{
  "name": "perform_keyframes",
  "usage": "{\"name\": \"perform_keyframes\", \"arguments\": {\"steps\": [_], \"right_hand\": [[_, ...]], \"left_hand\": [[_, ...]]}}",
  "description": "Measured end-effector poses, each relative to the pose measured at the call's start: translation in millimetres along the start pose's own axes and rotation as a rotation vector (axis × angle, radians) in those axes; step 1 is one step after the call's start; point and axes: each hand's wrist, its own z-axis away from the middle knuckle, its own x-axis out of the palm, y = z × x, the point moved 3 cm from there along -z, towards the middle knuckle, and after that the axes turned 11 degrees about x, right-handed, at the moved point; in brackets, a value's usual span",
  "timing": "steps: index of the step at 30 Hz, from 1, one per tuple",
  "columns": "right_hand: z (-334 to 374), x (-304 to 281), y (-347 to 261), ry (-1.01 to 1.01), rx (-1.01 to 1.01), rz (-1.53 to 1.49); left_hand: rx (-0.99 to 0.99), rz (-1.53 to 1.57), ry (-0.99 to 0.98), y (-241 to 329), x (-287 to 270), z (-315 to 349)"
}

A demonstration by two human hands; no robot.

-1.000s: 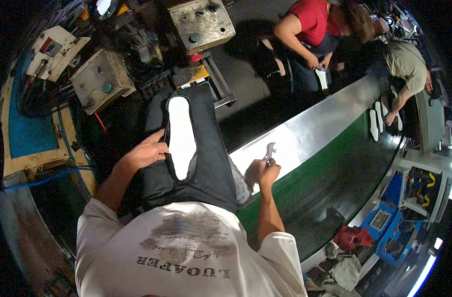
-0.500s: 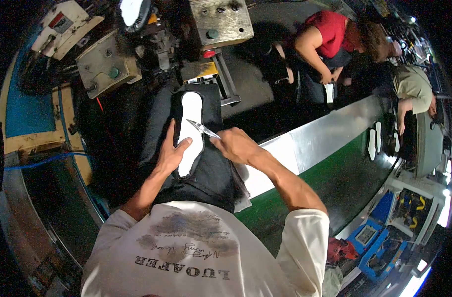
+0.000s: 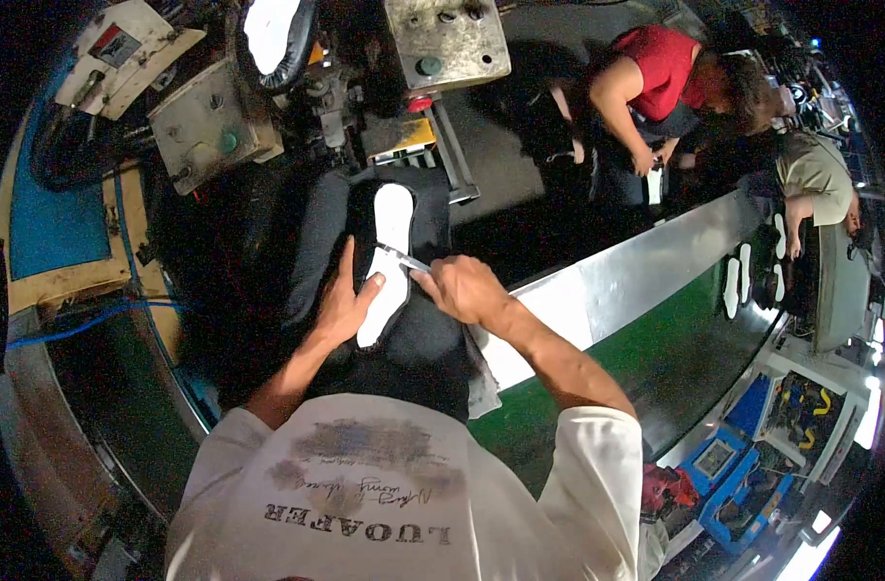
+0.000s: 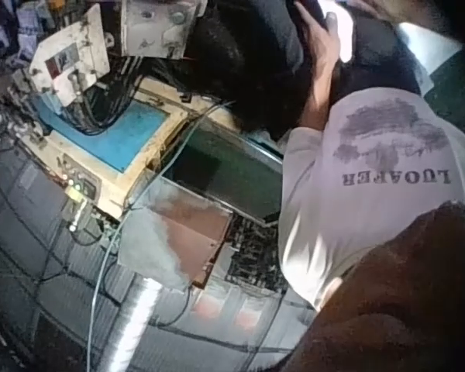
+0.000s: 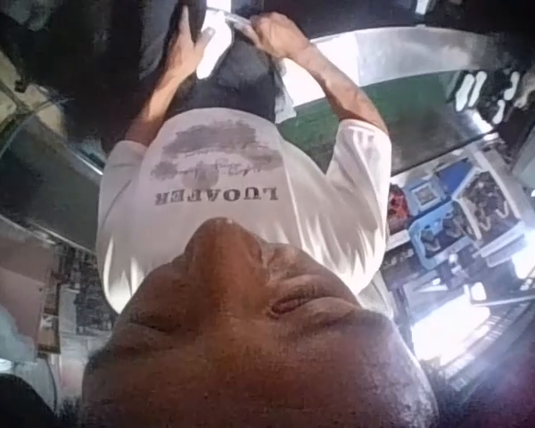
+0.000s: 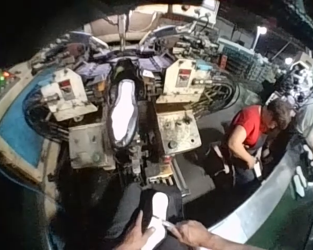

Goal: Trimming excess material from shoes and operating lasting machinery in a shoe factory.

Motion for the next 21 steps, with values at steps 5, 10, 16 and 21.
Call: {"name": "perform_keyframes", "arguments": {"steps": [5,10,16,21], "right_hand": [[7.4,4.9,1.1,-0.012,0.061,0.005],[3.5,-20.6,-0.9,0.2,0.035,-0.16],[-22.8,3.7,-12.6,0.116,0.047,0.023],[5.6,-7.2,-42.2,0.181,-0.033,-0.22]], "left_hand": [[-0.325,0.704,-0.094,1.1,-12.7,-25.3],[-0.26,0.194,0.045,-2.6,4.5,-26.4],[-0.253,0.286,-0.083,-2.0,-12.0,-18.4],[-0.125,0.716,-0.085,0.9,-13.4,18.3]]}}
